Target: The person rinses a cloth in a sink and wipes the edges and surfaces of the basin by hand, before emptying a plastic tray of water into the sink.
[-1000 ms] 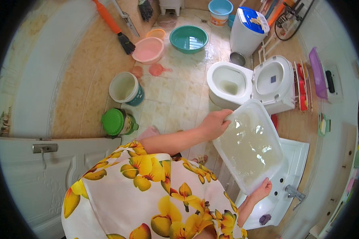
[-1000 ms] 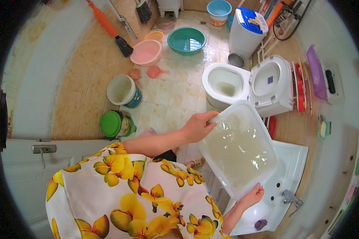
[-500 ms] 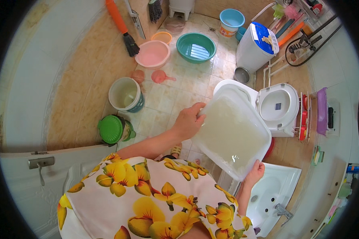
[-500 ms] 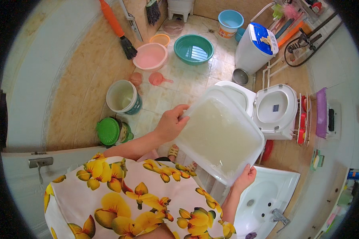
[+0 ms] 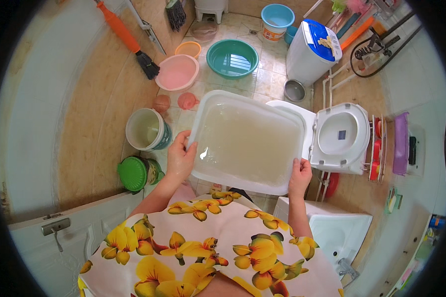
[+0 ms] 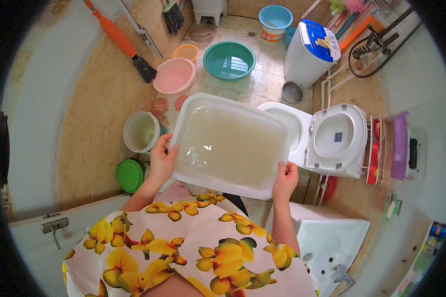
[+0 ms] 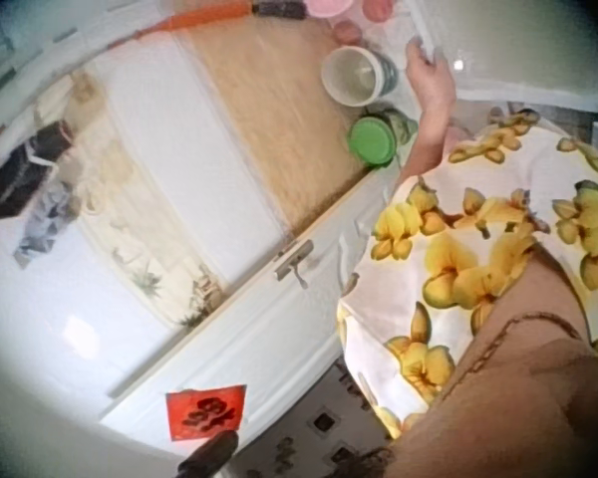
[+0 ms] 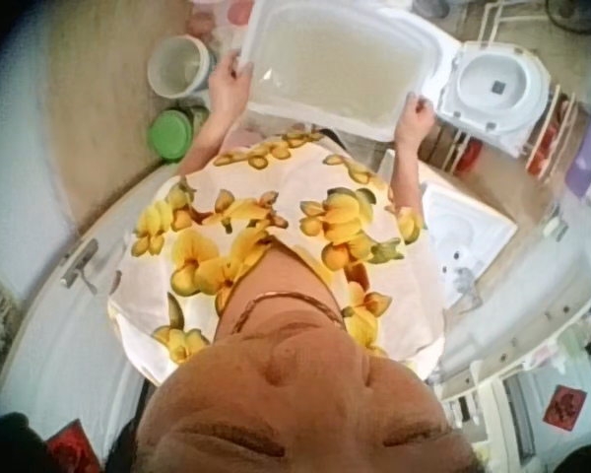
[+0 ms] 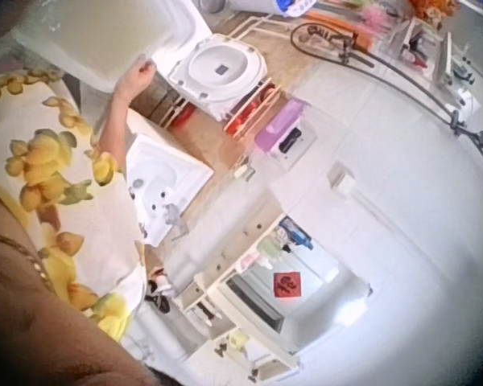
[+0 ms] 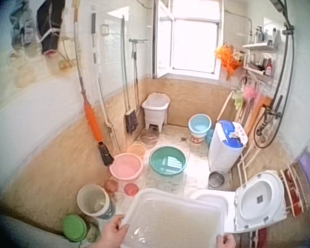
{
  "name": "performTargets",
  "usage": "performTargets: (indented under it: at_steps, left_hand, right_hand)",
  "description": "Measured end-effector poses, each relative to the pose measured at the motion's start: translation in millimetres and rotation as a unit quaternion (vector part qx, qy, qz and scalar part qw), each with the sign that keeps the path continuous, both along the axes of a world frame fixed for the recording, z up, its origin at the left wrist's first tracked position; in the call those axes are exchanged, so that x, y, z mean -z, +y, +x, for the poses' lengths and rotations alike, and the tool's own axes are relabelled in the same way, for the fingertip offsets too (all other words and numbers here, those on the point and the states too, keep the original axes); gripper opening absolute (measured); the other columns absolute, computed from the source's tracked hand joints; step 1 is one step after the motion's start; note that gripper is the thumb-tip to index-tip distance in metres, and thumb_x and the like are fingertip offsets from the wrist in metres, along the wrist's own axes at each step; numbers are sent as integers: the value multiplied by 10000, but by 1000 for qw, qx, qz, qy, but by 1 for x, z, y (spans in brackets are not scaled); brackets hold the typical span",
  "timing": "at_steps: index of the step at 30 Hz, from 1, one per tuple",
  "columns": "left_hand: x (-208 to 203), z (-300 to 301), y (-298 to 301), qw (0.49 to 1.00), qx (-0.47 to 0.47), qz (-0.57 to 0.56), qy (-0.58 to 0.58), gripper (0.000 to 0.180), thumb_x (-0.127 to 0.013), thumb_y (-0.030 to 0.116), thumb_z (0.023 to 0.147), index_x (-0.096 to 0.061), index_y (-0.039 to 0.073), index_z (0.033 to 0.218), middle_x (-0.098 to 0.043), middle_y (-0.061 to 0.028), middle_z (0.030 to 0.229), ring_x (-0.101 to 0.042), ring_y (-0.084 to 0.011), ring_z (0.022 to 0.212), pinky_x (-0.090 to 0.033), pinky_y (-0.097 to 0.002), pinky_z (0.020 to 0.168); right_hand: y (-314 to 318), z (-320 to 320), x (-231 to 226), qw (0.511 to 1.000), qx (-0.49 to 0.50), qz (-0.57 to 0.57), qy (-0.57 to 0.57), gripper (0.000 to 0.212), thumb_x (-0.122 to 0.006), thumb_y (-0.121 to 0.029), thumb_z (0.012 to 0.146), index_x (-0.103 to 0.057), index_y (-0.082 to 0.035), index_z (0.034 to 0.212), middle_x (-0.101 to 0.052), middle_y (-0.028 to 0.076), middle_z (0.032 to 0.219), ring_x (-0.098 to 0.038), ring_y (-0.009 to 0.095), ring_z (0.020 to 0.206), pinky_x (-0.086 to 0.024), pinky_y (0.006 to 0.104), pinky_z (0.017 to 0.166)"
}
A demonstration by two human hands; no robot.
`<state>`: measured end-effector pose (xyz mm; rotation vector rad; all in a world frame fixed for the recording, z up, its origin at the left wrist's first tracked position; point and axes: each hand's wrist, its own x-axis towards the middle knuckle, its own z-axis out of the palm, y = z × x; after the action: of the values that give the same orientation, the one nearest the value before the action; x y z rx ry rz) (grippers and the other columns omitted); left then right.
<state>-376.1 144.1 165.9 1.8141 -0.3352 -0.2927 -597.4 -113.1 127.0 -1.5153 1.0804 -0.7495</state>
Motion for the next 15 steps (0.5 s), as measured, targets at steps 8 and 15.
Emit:
performTargets:
  at_steps: [8,15]
  left_hand:
    - [14,15,-17,996,-72,-43,27,235,-545,-33,849,-503,-14,1079,-540,24,723,-442,-25,621,-356,-170,555]
    - [19,42,-19,992,-123,22,31,223,-555,-24,851,-511,-22,1069,-542,25,728,-436,-13,627,-348,-165,552]
  right_hand:
    - [-49,70,-2,995,-96,-15,16,160,-576,-162,906,-555,-5,893,-513,-29,704,-421,53,624,-376,211,575]
    - [-68,122,4,988,-148,-36,24,166,-582,-161,902,-558,2,882,-508,-23,705,-416,62,629,-371,222,571]
